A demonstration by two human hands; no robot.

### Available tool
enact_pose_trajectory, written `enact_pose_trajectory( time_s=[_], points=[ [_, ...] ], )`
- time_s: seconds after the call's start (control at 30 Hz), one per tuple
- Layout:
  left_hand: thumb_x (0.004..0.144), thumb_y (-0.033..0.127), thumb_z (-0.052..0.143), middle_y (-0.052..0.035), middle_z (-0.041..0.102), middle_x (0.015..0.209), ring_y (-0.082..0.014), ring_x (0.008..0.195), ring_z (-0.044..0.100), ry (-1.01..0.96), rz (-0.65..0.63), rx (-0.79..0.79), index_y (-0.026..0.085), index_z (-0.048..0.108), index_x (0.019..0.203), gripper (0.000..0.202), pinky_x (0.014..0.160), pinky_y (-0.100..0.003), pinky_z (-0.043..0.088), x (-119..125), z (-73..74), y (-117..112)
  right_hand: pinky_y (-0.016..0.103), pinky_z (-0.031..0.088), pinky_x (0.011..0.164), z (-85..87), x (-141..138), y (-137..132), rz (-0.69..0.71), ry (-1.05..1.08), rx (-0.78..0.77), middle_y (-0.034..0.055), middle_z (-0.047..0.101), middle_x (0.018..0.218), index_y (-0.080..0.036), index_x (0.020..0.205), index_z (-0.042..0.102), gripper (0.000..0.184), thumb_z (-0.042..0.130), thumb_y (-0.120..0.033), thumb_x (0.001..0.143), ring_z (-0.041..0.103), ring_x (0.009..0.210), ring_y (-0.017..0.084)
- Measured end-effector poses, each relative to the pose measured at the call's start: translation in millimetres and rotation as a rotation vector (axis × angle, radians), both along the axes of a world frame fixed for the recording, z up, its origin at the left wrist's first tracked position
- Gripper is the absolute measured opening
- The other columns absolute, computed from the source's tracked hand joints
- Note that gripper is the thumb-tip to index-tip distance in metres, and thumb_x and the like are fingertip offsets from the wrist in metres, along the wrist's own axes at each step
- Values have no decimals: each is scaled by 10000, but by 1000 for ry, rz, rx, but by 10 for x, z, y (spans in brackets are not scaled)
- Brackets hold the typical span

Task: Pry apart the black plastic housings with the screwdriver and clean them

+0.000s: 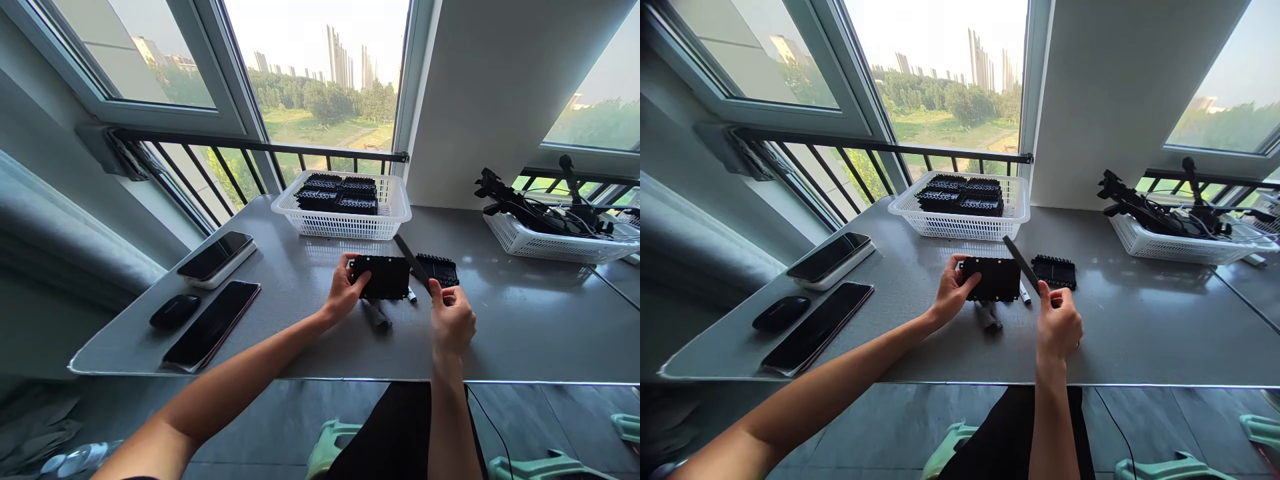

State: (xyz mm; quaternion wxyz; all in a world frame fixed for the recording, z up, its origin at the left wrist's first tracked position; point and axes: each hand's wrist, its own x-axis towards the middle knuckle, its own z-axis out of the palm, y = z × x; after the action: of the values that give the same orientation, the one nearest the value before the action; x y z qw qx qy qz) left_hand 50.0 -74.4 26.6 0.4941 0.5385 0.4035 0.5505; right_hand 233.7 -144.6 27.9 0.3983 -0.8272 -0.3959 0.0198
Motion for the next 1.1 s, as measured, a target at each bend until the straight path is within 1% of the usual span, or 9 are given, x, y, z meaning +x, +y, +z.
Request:
enact_pose_trajectory(
  time_s=[0.07,0.23,0.5,0.57,0.67,0.73,0.93,1.0,1.1],
  points=[
    [742,310,678,45,560,721,-94,587,536,9,-2,-5,219,454,1023,371,553,-199,460,3,-9,5,272,263,560,0,0,-2,27,-23,20,51,671,702,-210,776,629,654,337,-794,807,591,615,203],
    [727,279,692,46,555,720,-95,619,542,27,20,65,207,464,976,345,565,-191,445,29,-27,2,260,252,565,-23,-176,2,303,-126,-37,34,657,659,-207,780,634,670,324,-799,805,587,598,186],
    [733,303,682,33,585,725,-115,621,572,9,25,-4,213,456,1024,379,562,-212,476,-6,23,-3,266,268,567,7,-18,-9,54,-5,-15,51,666,684,-208,750,610,635,358,-788,804,599,635,217],
    [731,308,685,39,578,713,-112,615,569,16,25,-7,215,456,1013,375,563,-209,471,-4,19,0,268,272,571,5,-31,-5,87,-1,-9,51,669,690,-207,750,609,638,358,-792,800,602,635,218],
    [731,316,692,43,573,701,-105,603,561,31,0,14,214,460,984,357,568,-203,461,14,12,-7,267,280,579,-11,-108,4,249,-16,-37,41,669,694,-211,753,615,648,362,-806,785,599,625,205],
    [728,318,697,45,570,693,-102,597,557,24,-9,23,214,463,971,354,568,-201,458,23,16,-17,266,282,578,-18,-129,6,281,-19,-49,35,665,686,-213,748,617,653,364,-815,774,592,616,198],
    [722,312,691,36,589,721,-112,615,565,9,28,-20,214,465,1035,399,558,-207,467,0,24,-11,272,272,562,2,22,4,37,22,-29,53,657,671,-212,734,614,641,376,-805,779,581,608,216],
    [724,307,688,34,590,723,-116,631,571,14,40,-18,213,463,1032,393,565,-207,471,-9,22,4,273,274,570,6,38,6,24,6,-25,58,653,666,-211,746,615,635,362,-791,799,585,620,223],
    [720,314,691,34,595,722,-122,632,581,7,42,-14,215,455,1031,404,573,-218,483,-8,31,11,266,276,580,-3,-11,8,95,-12,-1,48,656,675,-214,752,609,615,368,-777,812,589,634,215]
  ],
)
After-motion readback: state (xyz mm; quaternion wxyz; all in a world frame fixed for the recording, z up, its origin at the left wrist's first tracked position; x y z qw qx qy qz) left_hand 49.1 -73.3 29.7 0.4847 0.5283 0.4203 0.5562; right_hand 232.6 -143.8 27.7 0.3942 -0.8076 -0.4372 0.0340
